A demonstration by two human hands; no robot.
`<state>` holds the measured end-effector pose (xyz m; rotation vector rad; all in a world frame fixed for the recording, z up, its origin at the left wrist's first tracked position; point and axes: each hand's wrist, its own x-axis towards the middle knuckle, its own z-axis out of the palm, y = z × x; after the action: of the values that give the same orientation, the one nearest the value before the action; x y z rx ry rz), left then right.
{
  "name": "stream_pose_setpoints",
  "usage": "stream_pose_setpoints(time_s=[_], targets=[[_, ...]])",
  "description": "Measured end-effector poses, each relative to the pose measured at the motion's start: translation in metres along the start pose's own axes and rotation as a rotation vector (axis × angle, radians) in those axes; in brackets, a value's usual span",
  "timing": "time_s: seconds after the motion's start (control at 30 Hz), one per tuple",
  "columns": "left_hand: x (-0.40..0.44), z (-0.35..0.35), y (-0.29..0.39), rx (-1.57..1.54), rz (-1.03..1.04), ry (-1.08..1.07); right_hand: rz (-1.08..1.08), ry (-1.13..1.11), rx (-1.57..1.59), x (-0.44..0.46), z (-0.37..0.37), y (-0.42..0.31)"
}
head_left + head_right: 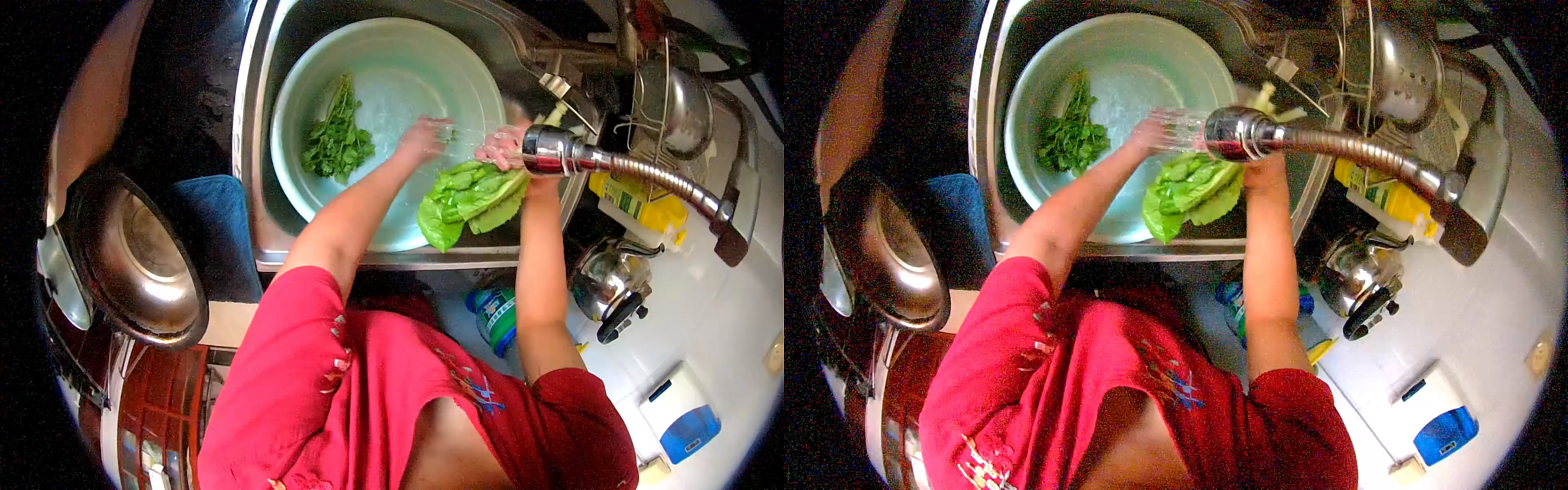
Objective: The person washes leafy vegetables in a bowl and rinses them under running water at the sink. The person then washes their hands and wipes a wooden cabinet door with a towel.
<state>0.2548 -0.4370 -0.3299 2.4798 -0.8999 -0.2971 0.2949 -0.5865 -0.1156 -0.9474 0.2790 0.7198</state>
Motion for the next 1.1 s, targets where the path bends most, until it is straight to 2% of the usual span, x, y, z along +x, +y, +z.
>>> stream_pose_setpoints(time_s=[0.07, 0.13, 0.2, 0.27, 0.33, 0.37, 0.43, 0.5, 0.57, 0.6, 0.67, 0.7, 0.77, 0.83, 0.93, 1.1], targets=[[0.018, 0.096, 0.004, -0.892, -0.399, 0.259, -0.017, -0.095, -0.015, -0.014, 0.009, -0.002], [0.028, 0.123, 0.011, -1.242, -0.627, 0.392, 0.008, -0.204, -0.012, -0.018, 0.015, -0.007], [0.042, 0.137, 0.018, -1.092, -0.678, 0.382, 0.026, -0.295, 0.009, -0.020, 0.019, -0.007], [0.058, 0.144, 0.018, -1.028, -0.720, 0.313, -0.030, -0.287, 0.076, -0.025, 0.024, 0.003], [0.061, 0.123, 0.019, -0.930, -0.675, 0.228, -0.023, -0.341, 0.091, -0.017, 0.021, 0.007], [0.049, 0.077, 0.027, -0.841, -0.613, 0.191, -0.007, -0.304, 0.123, -0.016, 0.022, 0.008], [0.042, 0.060, 0.028, -0.882, -0.550, 0.160, 0.021, -0.230, 0.189, -0.013, 0.026, 0.011], [0.034, 0.073, 0.026, -1.113, -0.570, 0.184, 0.042, -0.161, 0.212, -0.006, 0.029, 0.013], [0.009, 0.033, 0.026, -1.282, -0.634, 0.242, 0.018, -0.087, 0.163, 0.002, 0.030, 0.020], [-0.007, -0.008, 0.025, -1.346, -0.674, 0.281, -0.029, -0.090, 0.036, 0.007, 0.035, 0.024], [-0.031, -0.093, 0.022, -1.903, -1.024, 0.315, -0.096, -0.128, -0.092, 0.014, 0.055, 0.028], [-0.042, -0.102, 0.012, -1.948, -0.944, 0.418, -0.120, -0.085, -0.264, 0.015, 0.073, 0.025], [-0.059, -0.121, -0.006, -2.138, -0.779, 0.545, -0.067, -0.118, -0.337, 0.024, 0.087, 0.028], [-0.070, -0.149, -0.006, -2.333, -0.665, 0.704, -0.139, -0.041, -0.475, 0.030, 0.104, 0.025], [-0.077, -0.181, -0.001, -2.442, -0.530, 0.702, -0.227, 0.084, -0.509, 0.025, 0.117, 0.022], [-0.067, -0.177, 0.021, -2.313, -0.620, 0.750, -0.295, 0.228, -0.362, 0.021, 0.105, 0.029]])
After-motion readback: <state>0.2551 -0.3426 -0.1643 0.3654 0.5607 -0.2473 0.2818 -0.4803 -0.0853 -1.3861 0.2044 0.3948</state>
